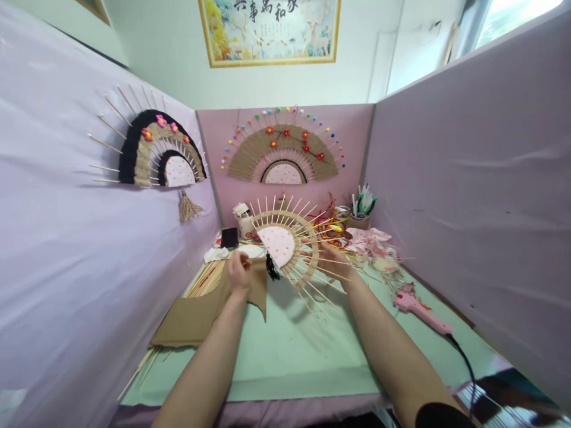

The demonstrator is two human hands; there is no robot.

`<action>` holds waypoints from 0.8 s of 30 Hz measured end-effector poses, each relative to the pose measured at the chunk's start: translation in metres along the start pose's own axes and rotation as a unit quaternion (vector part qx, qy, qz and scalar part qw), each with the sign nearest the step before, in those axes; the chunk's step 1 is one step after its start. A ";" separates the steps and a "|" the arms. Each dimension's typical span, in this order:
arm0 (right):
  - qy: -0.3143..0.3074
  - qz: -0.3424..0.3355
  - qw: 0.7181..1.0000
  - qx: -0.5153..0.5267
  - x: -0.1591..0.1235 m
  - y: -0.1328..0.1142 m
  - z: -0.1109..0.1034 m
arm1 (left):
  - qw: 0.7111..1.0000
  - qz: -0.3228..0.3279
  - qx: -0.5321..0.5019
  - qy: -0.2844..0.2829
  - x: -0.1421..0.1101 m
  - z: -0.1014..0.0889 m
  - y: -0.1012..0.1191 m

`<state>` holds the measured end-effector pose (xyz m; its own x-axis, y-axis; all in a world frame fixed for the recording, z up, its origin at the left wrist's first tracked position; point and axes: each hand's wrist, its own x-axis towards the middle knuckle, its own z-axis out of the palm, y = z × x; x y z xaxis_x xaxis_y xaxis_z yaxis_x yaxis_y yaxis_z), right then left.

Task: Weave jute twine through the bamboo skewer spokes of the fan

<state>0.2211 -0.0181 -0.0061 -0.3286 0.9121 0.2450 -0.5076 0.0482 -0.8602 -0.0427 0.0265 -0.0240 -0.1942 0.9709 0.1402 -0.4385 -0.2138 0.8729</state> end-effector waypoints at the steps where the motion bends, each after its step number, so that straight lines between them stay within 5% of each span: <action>1: 0.002 -0.003 1.000 -0.002 0.000 -0.001 0.000 | 1.000 0.011 0.014 -0.023 -0.008 0.006 -0.005; 6: -0.009 0.017 1.000 -0.013 -0.002 -0.001 0.005 | 0.978 -0.135 0.049 -0.154 -0.042 0.032 -0.026; 10: -0.030 0.035 0.999 -0.006 0.004 0.009 0.014 | 0.889 -0.333 -0.133 -0.285 -0.046 0.033 -0.023; 15: 0.031 -0.022 0.999 0.015 0.014 0.028 0.017 | 0.869 -0.321 -0.249 -0.282 -0.037 0.019 -0.016; 24: 0.011 -0.037 0.998 0.041 0.008 0.021 0.008 | 0.867 -0.301 -0.284 -0.276 -0.030 0.011 -0.013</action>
<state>0.2011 -0.0130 -0.0184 -0.2710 0.9162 0.2953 -0.5930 0.0827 -0.8010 -0.0217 0.0009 -0.0342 0.6014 0.7950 0.0791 -0.7069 0.4833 0.5165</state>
